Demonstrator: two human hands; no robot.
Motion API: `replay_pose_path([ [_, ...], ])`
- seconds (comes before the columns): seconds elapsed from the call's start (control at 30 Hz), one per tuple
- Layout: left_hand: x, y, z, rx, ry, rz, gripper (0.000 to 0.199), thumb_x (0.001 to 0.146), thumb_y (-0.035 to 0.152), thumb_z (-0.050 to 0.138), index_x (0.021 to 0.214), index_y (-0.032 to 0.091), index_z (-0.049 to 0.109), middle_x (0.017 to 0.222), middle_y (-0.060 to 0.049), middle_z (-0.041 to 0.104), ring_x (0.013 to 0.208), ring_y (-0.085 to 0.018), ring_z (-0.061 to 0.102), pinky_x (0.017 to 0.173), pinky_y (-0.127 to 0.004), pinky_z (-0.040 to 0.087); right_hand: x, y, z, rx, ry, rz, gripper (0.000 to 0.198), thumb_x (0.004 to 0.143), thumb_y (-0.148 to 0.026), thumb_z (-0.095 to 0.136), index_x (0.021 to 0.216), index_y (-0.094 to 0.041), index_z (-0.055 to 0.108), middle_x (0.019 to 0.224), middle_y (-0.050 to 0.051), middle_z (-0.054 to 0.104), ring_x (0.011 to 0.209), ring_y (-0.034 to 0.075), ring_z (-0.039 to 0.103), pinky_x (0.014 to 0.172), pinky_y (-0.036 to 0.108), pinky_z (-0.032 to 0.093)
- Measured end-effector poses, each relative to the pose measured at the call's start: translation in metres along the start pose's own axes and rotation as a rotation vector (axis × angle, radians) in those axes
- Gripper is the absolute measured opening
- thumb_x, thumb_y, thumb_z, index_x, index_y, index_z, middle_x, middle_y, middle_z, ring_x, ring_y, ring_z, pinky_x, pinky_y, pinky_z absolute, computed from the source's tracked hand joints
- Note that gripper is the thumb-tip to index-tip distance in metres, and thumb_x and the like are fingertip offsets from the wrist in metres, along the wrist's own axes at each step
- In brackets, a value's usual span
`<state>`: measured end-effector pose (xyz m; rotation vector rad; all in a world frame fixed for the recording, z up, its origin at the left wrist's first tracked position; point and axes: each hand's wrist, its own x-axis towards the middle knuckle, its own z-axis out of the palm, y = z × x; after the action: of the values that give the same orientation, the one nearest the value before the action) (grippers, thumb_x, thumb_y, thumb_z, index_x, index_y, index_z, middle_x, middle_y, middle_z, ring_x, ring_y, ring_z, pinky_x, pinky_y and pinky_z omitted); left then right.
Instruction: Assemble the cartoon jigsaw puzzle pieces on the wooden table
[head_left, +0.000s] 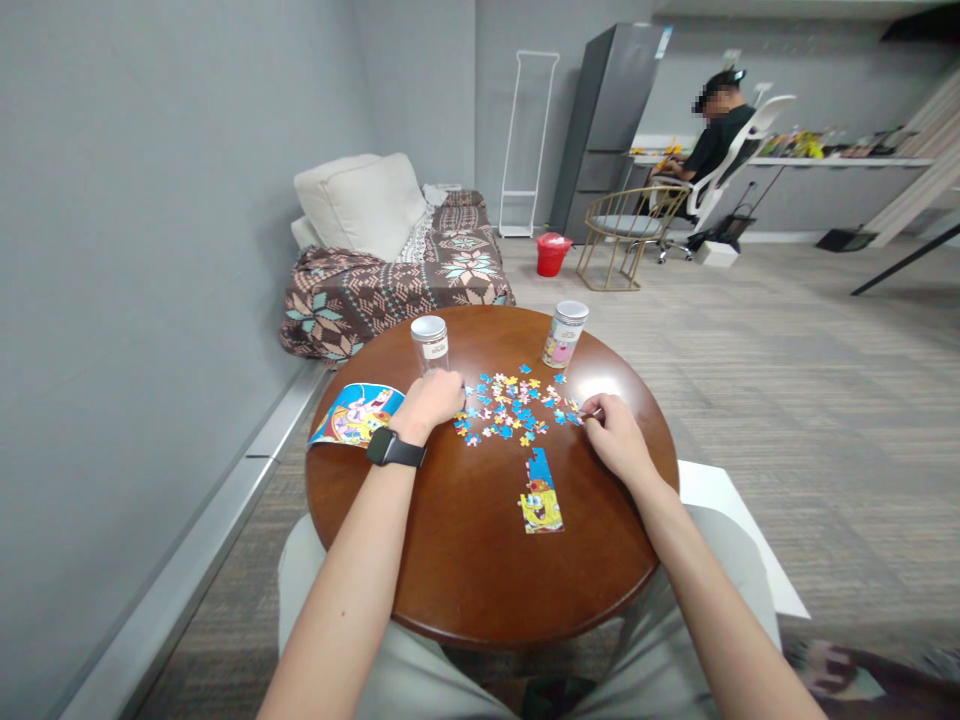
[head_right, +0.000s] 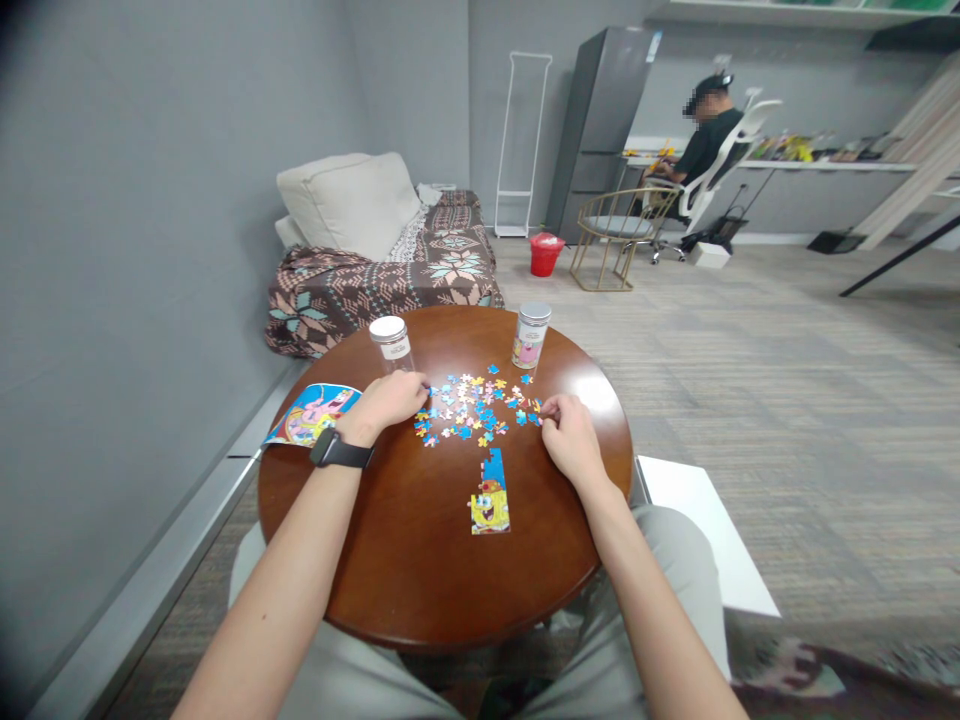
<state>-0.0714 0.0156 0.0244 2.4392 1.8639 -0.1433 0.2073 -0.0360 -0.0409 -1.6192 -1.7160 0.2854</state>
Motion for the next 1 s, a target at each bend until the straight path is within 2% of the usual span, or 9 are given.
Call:
replay_pose_path([
  [0.7, -0.0032, 0.0014, -0.0033, -0.021, -0.017, -0.01, 0.032, 0.091, 0.028, 0.037, 0.108, 0.015, 0.061, 0.109, -0.018, 0.068, 0.1, -0.027, 0.066, 0.083, -0.036, 0.051, -0.0013, 0.0012, 0.0011, -0.004, -0.005, -0.014, 0.015, 0.068, -0.013, 0.042, 0.076, -0.02, 0.052, 0.082, 0.005, 0.057, 0.079, 0.021, 0.051, 0.077, 0.035, 0.041],
  [0.87, -0.0031, -0.0007, -0.0003, -0.04, 0.017, 0.034, 0.031, 0.09, 0.033, 0.044, 0.115, 0.02, 0.058, 0.11, -0.013, 0.068, 0.103, -0.027, 0.065, 0.083, -0.034, 0.051, -0.0013, 0.0012, 0.0011, -0.001, -0.011, -0.011, 0.014, 0.068, -0.013, 0.042, 0.075, -0.02, 0.052, 0.082, 0.005, 0.056, 0.079, 0.021, 0.051, 0.075, 0.035, 0.041],
  [1.0, -0.0017, -0.0025, 0.0023, -0.054, 0.028, 0.065, 0.028, 0.089, 0.034, 0.046, 0.111, 0.023, 0.061, 0.11, -0.01, 0.069, 0.103, -0.026, 0.064, 0.083, -0.033, 0.051, -0.0011, 0.0019, 0.0015, 0.004, -0.014, -0.016, 0.013, 0.068, -0.013, 0.042, 0.075, -0.02, 0.052, 0.082, 0.005, 0.057, 0.079, 0.021, 0.051, 0.076, 0.035, 0.041],
])
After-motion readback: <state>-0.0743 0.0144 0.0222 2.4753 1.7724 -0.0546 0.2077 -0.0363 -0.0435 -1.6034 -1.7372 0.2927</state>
